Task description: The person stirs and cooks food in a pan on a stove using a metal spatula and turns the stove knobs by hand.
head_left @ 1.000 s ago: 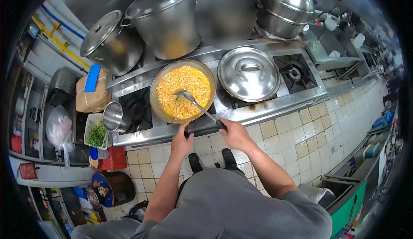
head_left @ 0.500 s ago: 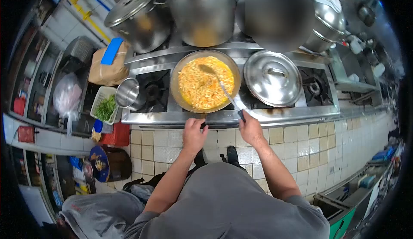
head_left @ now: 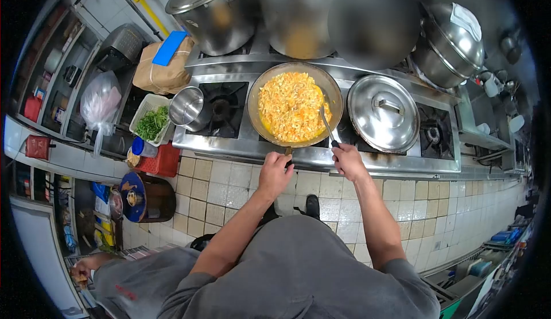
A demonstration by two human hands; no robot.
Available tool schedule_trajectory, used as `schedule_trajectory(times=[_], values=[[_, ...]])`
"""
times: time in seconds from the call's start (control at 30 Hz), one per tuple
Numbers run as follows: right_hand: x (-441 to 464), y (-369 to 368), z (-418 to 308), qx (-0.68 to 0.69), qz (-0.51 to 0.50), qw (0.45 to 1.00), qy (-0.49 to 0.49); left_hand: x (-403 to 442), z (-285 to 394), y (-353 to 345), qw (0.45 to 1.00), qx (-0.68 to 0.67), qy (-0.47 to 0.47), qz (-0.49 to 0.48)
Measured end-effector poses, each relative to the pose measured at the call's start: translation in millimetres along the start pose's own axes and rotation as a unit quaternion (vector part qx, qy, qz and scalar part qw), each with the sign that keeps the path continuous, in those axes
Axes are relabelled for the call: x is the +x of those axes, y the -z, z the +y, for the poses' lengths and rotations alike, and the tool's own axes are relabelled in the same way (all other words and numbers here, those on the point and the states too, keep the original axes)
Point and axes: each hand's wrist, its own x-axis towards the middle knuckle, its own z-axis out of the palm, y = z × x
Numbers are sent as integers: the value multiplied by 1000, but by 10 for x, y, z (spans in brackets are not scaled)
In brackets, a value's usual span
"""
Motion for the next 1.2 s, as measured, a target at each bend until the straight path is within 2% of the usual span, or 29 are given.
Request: schedule_trajectory(times=[0.07,0.17,0.2,0.27,0.43,0.5,0.53,0.6,0.63,0.7,0.73,0.8,0.83,0.93,1.0,1.07,1.2], values=[[-232,-64,-109,-1,13,1000,5,8,-5,-7,1000,-7,-3,5],[-482,-121,-237,-115,23,992,44,-13,2,-25,1000,-18,-1,15],[-489,-128,-239,-113,26,992,44,-2,0,-41,999,-22,4,25],[-532,-132,-205,-163,4,980,112,-12,-25,-56,999,-30,2,25],[-445,-79,-99,-225,18,959,169,11,-8,-33,999,-27,10,26],[-245,54,76,-287,147,884,337,-1,-15,-20,999,-30,13,15],[-272,102,-55,-288,143,884,339,-5,-13,-7,999,-29,16,18],[-246,251,-383,-402,178,853,282,-7,3,9,1000,-19,15,13],[-149,313,-466,-403,175,852,284,-5,28,23,1000,-19,18,16],[15,445,-589,-489,139,841,183,2,69,43,998,-25,54,3],[32,550,-604,-491,137,840,186,-3,76,33,998,-25,56,7],[28,698,-696,-538,23,820,194,-24,81,16,996,-34,86,3],[30,695,-755,-539,21,819,196,-29,55,8,995,-34,89,6],[12,727,-981,-348,-33,936,-38,-45,19,-49,996,-40,82,10],[226,605,-1079,-275,-101,955,-42,-11,-4,-45,998,-33,56,16],[601,521,-810,-99,-128,985,-62,-18,-13,-72,998,-31,48,16],[356,429,-610,-2,-112,992,-55,6,-22,-38,999,-11,53,-2]])
